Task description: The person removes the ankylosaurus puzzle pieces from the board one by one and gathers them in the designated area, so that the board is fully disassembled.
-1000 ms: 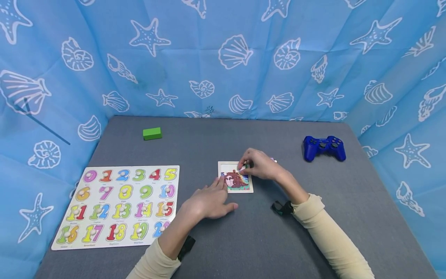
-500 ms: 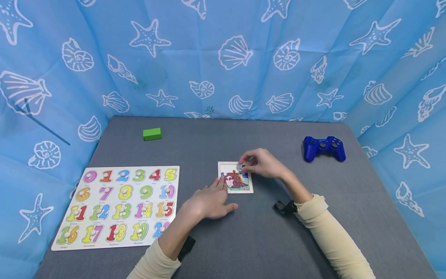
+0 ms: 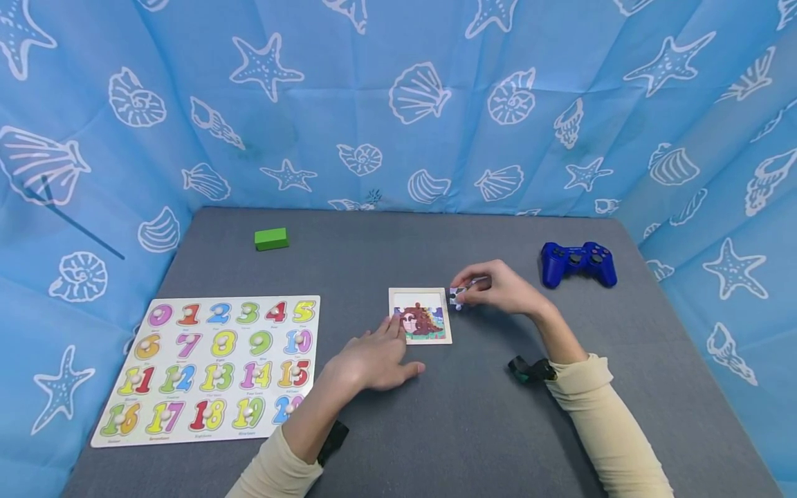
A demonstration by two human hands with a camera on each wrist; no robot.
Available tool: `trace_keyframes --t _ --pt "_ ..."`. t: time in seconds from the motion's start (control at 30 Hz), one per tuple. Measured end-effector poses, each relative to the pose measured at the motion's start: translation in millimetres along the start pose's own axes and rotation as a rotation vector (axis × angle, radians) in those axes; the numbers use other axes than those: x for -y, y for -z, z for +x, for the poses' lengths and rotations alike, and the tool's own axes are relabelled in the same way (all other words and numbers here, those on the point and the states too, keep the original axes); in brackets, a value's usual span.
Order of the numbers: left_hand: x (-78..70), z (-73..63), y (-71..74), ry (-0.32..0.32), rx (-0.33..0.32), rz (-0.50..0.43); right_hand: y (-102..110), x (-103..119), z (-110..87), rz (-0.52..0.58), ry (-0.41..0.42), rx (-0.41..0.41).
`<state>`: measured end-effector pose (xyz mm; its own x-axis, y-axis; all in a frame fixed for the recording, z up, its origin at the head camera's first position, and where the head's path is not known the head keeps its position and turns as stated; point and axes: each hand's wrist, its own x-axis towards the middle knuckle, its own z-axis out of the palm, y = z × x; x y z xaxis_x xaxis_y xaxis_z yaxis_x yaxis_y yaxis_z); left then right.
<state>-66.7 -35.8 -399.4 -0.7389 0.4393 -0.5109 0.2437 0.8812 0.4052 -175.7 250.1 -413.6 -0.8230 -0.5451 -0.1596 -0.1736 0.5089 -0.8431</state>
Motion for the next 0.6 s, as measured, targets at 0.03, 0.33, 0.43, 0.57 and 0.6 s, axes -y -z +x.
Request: trace_keyframes --t 0.03,0.33,0.43,0.57,0.6 --pt "0.0 -0.1 0.1 0.000 -0.001 -0.001 2 -2 -1.8 0.005 -0.003 -0.007" --pt "0.4 -1.1 0.0 -0.007 -0.004 -0.015 23 -20 -14.3 -0.020 -0.025 -0.107" --pt "0.8 -1.5 -0.5 -0.014 -0.009 -0.018 30 -26 -17.8 -0.044 -0.053 -0.146" --pt "0.4 -1.8 -0.8 -0.016 -0.014 -0.015 38 -33 -22.4 -0.082 -0.095 -0.165" --pt "0.2 -2.0 -1.1 -0.015 -0.015 -0.014 40 -35 -23.3 -0.089 -0.107 -0.167"
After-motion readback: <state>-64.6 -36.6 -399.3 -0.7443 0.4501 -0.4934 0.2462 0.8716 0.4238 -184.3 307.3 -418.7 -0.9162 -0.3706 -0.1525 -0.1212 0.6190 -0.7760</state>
